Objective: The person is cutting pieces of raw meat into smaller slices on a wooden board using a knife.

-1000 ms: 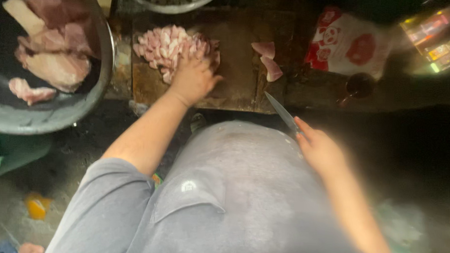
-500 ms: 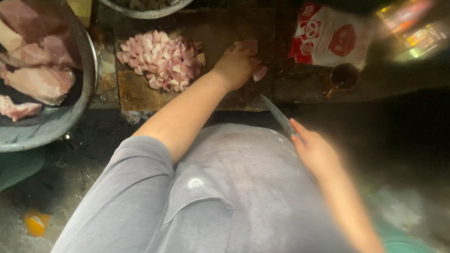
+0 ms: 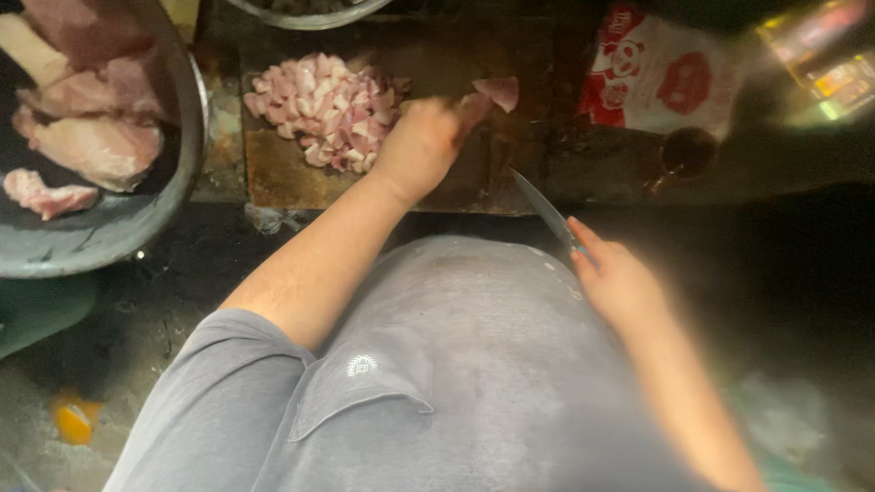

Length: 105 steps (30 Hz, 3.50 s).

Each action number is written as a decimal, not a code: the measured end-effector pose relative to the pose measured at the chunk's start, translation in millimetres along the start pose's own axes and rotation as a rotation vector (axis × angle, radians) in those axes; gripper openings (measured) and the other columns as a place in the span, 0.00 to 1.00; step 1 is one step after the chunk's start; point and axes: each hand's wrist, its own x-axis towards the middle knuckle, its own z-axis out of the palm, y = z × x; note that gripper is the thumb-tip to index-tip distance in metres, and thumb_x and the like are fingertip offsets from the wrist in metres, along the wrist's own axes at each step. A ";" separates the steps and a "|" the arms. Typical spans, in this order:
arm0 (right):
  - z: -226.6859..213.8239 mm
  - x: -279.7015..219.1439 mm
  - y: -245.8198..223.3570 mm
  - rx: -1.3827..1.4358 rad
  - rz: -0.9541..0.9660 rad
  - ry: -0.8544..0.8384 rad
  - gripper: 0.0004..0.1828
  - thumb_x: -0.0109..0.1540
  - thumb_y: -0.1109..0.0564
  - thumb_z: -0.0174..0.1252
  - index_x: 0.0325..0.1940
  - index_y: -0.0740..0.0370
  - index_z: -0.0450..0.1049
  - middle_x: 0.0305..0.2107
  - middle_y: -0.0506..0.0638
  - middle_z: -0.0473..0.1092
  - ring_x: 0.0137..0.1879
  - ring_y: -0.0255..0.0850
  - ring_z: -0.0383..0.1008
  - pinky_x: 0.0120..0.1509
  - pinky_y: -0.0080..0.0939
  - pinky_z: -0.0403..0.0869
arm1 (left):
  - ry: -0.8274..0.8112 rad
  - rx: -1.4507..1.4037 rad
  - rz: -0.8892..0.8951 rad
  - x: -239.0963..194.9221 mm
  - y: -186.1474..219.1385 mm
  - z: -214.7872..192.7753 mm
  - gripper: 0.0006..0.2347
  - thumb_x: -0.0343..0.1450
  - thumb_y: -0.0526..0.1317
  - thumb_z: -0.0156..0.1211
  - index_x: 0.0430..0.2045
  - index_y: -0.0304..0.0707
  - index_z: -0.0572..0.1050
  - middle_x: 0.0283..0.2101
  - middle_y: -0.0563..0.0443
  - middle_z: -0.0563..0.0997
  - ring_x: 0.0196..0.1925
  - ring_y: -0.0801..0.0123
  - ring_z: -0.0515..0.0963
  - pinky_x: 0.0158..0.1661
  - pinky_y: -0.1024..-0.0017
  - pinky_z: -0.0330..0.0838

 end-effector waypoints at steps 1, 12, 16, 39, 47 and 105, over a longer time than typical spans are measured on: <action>0.4 -0.1 -2.4 -0.004 -0.014 0.007 0.29 0.68 0.43 0.50 0.75 0.23 0.58 0.50 0.53 0.74 0.53 0.48 0.76 0.57 0.49 0.74 | -0.044 0.117 0.074 -9.9 -6.4 0.4 0.20 0.65 0.28 0.56 0.50 0.38 0.82 0.37 0.36 0.79 0.42 0.43 0.77 0.44 0.54 0.72; 4.3 26.8 -51.8 0.045 -0.213 -0.014 0.29 0.68 0.44 0.51 0.75 0.27 0.60 0.46 0.55 0.74 0.48 0.49 0.77 0.52 0.49 0.75 | -0.020 -0.008 -0.329 -59.6 -41.3 34.8 0.08 0.64 0.35 0.62 0.34 0.38 0.84 0.37 0.36 0.80 0.45 0.42 0.77 0.48 0.51 0.72; 7.5 33.4 -60.9 0.030 -0.252 -0.059 0.28 0.68 0.45 0.50 0.74 0.27 0.61 0.46 0.55 0.73 0.48 0.49 0.77 0.51 0.49 0.75 | -0.053 0.094 -0.362 -58.4 -42.5 42.7 0.07 0.62 0.35 0.63 0.31 0.36 0.83 0.37 0.37 0.80 0.46 0.43 0.78 0.49 0.52 0.72; 3.7 28.9 -49.2 -0.118 -0.180 -0.177 0.30 0.68 0.46 0.49 0.76 0.26 0.58 0.38 0.56 0.74 0.40 0.49 0.78 0.46 0.49 0.76 | 0.060 0.380 -0.301 -56.4 -43.4 36.2 0.10 0.63 0.34 0.61 0.35 0.33 0.80 0.46 0.38 0.77 0.51 0.45 0.75 0.52 0.55 0.71; 26.7 39.1 -35.5 -0.001 -0.332 0.097 0.29 0.68 0.46 0.52 0.75 0.30 0.61 0.37 0.57 0.73 0.39 0.50 0.76 0.44 0.49 0.75 | 0.155 0.110 -0.310 -40.8 -9.6 41.0 0.08 0.68 0.45 0.66 0.30 0.42 0.83 0.38 0.44 0.80 0.50 0.46 0.73 0.49 0.50 0.66; 0.3 52.0 -71.7 0.022 -0.242 -0.015 0.28 0.69 0.48 0.50 0.75 0.33 0.62 0.42 0.60 0.74 0.45 0.53 0.77 0.50 0.51 0.75 | 0.069 0.054 -0.115 -35.8 -30.8 45.9 0.05 0.68 0.38 0.64 0.31 0.36 0.81 0.37 0.41 0.80 0.43 0.44 0.77 0.46 0.54 0.73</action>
